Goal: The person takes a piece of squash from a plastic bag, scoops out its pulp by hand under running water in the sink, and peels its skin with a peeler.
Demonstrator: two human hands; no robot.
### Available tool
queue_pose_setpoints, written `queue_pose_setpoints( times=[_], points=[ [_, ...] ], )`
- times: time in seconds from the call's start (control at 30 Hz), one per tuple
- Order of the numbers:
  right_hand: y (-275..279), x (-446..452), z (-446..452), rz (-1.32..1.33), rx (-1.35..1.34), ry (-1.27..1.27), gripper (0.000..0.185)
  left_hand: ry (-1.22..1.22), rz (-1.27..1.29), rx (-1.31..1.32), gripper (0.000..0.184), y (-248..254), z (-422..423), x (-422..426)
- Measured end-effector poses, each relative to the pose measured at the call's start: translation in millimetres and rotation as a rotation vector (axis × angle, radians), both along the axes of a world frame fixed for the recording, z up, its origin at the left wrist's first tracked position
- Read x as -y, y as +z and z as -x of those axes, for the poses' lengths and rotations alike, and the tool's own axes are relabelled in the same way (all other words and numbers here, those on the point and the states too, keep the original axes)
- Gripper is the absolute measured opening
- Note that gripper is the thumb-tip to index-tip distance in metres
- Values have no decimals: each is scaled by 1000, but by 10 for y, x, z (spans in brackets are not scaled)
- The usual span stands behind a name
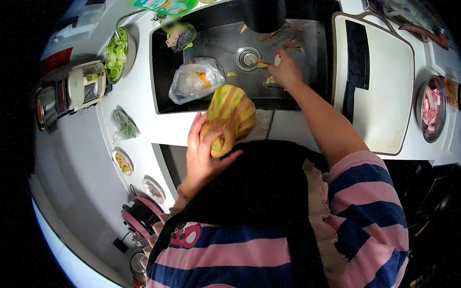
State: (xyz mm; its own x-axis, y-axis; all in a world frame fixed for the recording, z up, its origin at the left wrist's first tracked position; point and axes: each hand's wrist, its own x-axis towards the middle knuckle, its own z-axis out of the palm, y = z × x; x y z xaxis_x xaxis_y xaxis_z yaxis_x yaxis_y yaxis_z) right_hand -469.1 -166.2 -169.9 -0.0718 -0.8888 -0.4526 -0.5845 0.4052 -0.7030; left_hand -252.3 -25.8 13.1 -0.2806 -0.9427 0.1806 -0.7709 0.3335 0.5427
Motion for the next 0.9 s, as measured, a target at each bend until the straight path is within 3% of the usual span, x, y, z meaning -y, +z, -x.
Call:
queue_pose_setpoints(
  times=[0.13, 0.2, 0.33, 0.4, 0.47, 0.53, 0.6, 0.67, 0.7, 0.73, 0.77, 0.83, 0.87, 0.9],
  points=[
    [118, -114, -21, 85, 221, -294, 53, -131, 13, 210, 66, 102, -107, 157],
    [245, -114, -47, 68, 319, -448, 53, 69, -49, 153, 65, 234, -32, 154],
    [496, -157, -167, 140, 506, -384, 50, 261, 54, 6, 63, 197, 123, 6],
    [690, -175, -308, 180, 564, -335, 46, 281, 69, 86, 64, 95, 223, -87],
    [900, -259, -473, 184, 479, -7, 45, 327, 3, 158, 64, -53, 244, -200],
    [1102, -412, -684, 93, 589, 114, 46, 387, -54, 131, 65, -81, 246, -293],
    [1005, -525, -855, 174, 480, 208, 48, 355, -49, 112, 67, -134, 191, -359],
    [831, -527, -964, 285, 115, 289, 46, 334, -38, 89, 69, -207, 168, -372],
    [639, -333, -907, 140, 238, 229, 46, 364, -36, 42, 68, -242, 167, -367],
    [475, -73, -834, 223, -121, 224, 45, 392, -30, -6, 67, -262, 161, -372],
    [215, 197, -524, 283, -66, 281, 42, 357, -3, 6, 67, -254, 155, -368],
    [83, 431, -161, 142, -47, -51, 44, 369, -15, -9, 69, -288, 85, -403],
    [49, 411, -196, 138, -57, -36, 44, 375, -49, -14, 72, -305, 65, -444],
    [180, 279, -309, 102, 102, -9, 46, 383, -61, -21, 73, -312, 68, -455]
  ],
)
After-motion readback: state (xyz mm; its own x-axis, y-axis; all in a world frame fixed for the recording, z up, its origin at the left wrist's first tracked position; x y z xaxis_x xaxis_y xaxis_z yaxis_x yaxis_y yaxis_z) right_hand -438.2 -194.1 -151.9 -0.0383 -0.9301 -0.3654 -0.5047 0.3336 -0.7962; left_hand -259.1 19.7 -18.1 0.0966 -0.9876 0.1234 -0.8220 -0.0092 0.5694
